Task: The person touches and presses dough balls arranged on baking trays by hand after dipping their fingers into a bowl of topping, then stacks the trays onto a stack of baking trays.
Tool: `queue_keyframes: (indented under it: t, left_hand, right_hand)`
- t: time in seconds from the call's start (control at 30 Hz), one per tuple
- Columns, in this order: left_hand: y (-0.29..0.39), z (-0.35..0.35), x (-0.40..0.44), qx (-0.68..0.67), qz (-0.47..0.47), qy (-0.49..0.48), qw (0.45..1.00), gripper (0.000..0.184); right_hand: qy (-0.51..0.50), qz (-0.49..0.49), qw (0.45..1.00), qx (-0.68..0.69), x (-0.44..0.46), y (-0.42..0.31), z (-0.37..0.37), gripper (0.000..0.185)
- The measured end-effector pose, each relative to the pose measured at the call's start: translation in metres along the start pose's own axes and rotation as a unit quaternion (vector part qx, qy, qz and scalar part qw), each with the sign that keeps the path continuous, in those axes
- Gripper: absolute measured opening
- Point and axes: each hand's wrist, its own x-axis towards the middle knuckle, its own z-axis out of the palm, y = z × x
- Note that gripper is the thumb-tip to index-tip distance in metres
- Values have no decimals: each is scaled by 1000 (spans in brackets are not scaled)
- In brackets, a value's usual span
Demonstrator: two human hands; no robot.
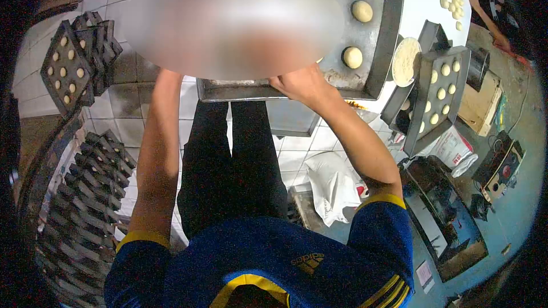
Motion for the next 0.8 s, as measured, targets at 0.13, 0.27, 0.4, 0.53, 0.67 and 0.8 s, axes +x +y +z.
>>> queue_keyframes:
  t: [0.13,0.27,0.4,0.53,0.67,0.8]
  left_hand:
    - [-2,3,1,-33,-2,-16,999,78]
    - [-13,-7,6,-31,3,-20,999,78]
    - [-3,2,0,21,-45,34,998,84]
    - [-10,-2,7,9,-25,28,999,82]
    - [-3,3,-1,-25,-64,1,998,78]
    - [2,10,-8,9,-71,24,997,82]
  right_hand:
    - [-84,-108,985,-103,10,5,15,61]
    - [-80,-108,991,-29,12,17,6,62]
    - [177,100,977,60,-37,23,-62,45]
    - [387,349,852,-53,-153,90,-130,30]
    - [298,439,828,-180,-220,147,-154,33]
    - [295,415,852,-126,-204,158,-145,30]
